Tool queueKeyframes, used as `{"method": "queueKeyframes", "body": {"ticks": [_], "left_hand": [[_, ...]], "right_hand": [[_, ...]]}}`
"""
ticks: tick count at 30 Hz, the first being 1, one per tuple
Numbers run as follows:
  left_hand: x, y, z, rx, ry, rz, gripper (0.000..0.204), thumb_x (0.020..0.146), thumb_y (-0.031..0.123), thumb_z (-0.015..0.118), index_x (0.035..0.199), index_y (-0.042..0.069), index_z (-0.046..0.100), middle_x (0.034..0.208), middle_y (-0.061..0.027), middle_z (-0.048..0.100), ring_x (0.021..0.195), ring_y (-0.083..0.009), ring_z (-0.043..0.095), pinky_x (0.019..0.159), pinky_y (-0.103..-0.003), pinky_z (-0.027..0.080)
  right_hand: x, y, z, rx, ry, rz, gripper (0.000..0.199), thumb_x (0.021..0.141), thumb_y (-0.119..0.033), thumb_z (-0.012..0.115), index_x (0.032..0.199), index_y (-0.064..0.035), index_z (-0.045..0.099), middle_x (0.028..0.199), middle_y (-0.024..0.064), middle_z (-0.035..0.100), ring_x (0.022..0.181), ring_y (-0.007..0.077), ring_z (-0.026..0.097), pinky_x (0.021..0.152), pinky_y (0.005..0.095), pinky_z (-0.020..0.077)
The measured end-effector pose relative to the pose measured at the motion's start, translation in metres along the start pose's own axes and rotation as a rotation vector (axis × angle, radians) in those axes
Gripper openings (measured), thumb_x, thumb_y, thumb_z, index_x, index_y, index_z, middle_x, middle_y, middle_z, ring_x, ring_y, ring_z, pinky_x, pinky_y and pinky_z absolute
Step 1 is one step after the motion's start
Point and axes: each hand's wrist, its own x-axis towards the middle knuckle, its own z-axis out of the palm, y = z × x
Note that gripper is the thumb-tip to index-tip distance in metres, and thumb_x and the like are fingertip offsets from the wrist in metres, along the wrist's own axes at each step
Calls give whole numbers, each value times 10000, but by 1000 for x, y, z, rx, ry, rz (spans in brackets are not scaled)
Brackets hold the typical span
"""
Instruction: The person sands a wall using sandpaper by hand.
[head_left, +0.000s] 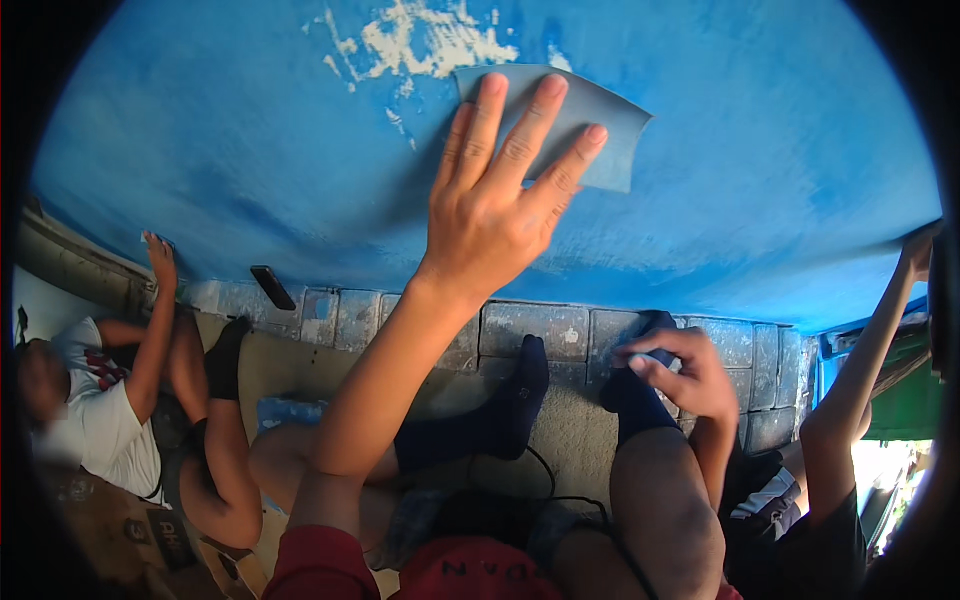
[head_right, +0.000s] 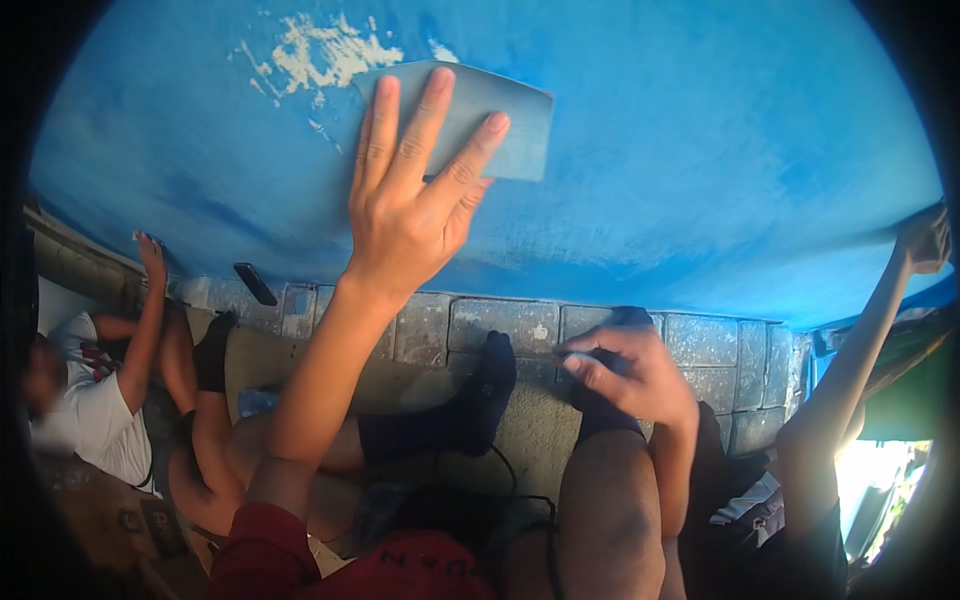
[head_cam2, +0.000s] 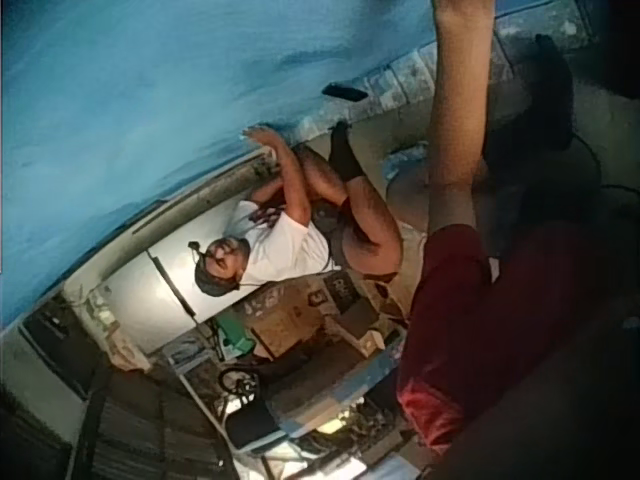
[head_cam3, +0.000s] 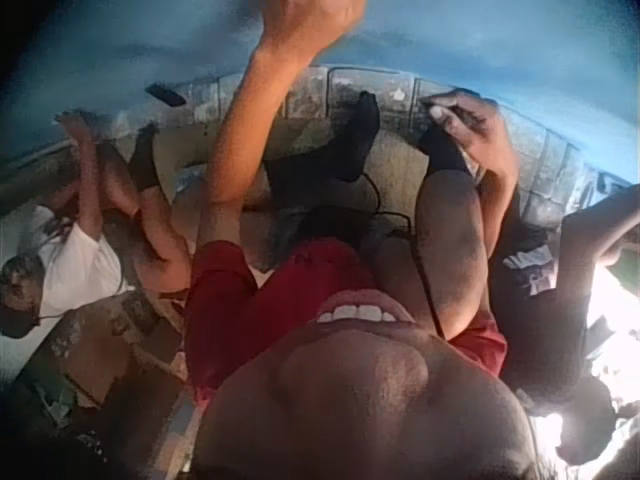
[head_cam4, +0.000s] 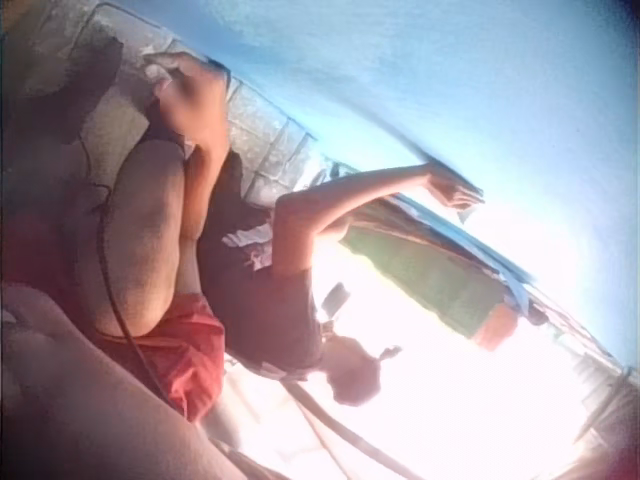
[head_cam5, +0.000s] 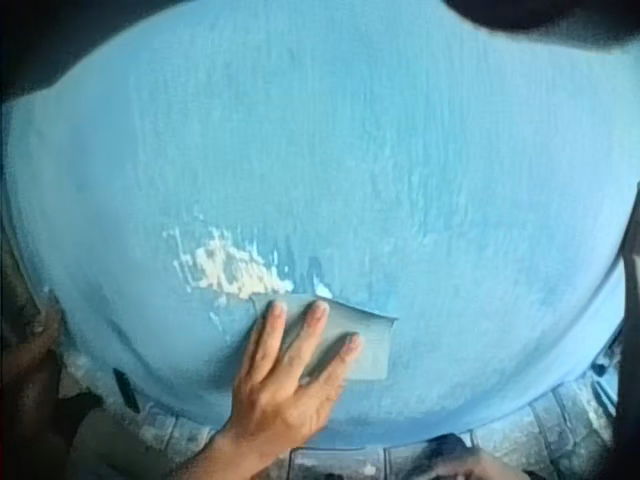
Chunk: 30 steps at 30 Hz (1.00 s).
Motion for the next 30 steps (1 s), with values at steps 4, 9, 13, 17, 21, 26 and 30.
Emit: {"method": "queueKeyframes", "body": {"ticks": [4, 9, 13, 17, 21, 26, 30], "left_hand": [[-12, -13, -10, -159, -51, -51, 624, 885, 328, 615, 1478, 168, 509, 1524, -106, 478, 1455, -392, 350, 1136, -521, 372], [-2, -19, -20, -455, 48, -50, 631, 859, 195, 561, 1459, 15, 488, 1466, -214, 508, 1376, -415, 456, 1135, -512, 378], [-6, -11, -36, -503, 11, -82, 650, 828, 132, 578, 1466, 51, 489, 1489, -272, 447, 1364, -473, 441, 1116, -536, 392], [-61, 9, -65, -596, -155, -74, 696, 803, 126, 608, 1488, 129, 478, 1502, -269, 427, 1347, -484, 447, 1087, -543, 415], [-203, 13, -84, -344, -835, -375, 682, 883, 296, 602, 1518, 129, 418, 1495, -206, 472, 1299, -488, 491, 1100, -545, 393], [-317, -11, -77, -148, -1712, -599, 818, 962, 615, 457, 1611, 196, 190, 1653, -233, 111, 1506, -476, 132, 1210, -578, 124], [-339, -4, -45, -273, -1824, -568, 931, 940, 699, 414, 1617, 131, 120, 1649, -264, -71, 1520, -472, -30, 1218, -565, 29]], "right_hand": [[58, -76, 20, -404, 207, -533, 309, 749, -82, 800, 1050, -36, 752, 1085, 124, 734, 1082, 317, 681, 942, 409, 519], [121, -87, 35, -1098, 496, -770, 418, 730, -94, 791, 1143, -83, 729, 1316, 79, 656, 1281, 341, 570, 1039, 467, 479], [143, -61, 27, -1263, 588, -921, 402, 770, -95, 753, 1170, -101, 716, 1380, 70, 615, 1324, 329, 535, 1080, 484, 446], [147, -64, 29, -1324, 621, -971, 391, 779, -71, 739, 1168, -93, 713, 1390, 71, 607, 1330, 321, 533, 1092, 464, 442], [164, -91, 27, -1347, 592, -1036, 394, 784, -38, 717, 1176, -76, 705, 1389, 79, 605, 1330, 307, 536, 1099, 460, 440], [171, -101, 30, -1465, 378, -1101, 400, 784, -30, 706, 1182, -70, 708, 1389, 87, 607, 1331, 308, 536, 1089, 452, 454], [182, -141, 18, -1474, 563, -1165, 365, 792, -72, 704, 1154, -27, 716, 1398, 111, 596, 1320, 303, 546, 1094, 444, 466]]}}
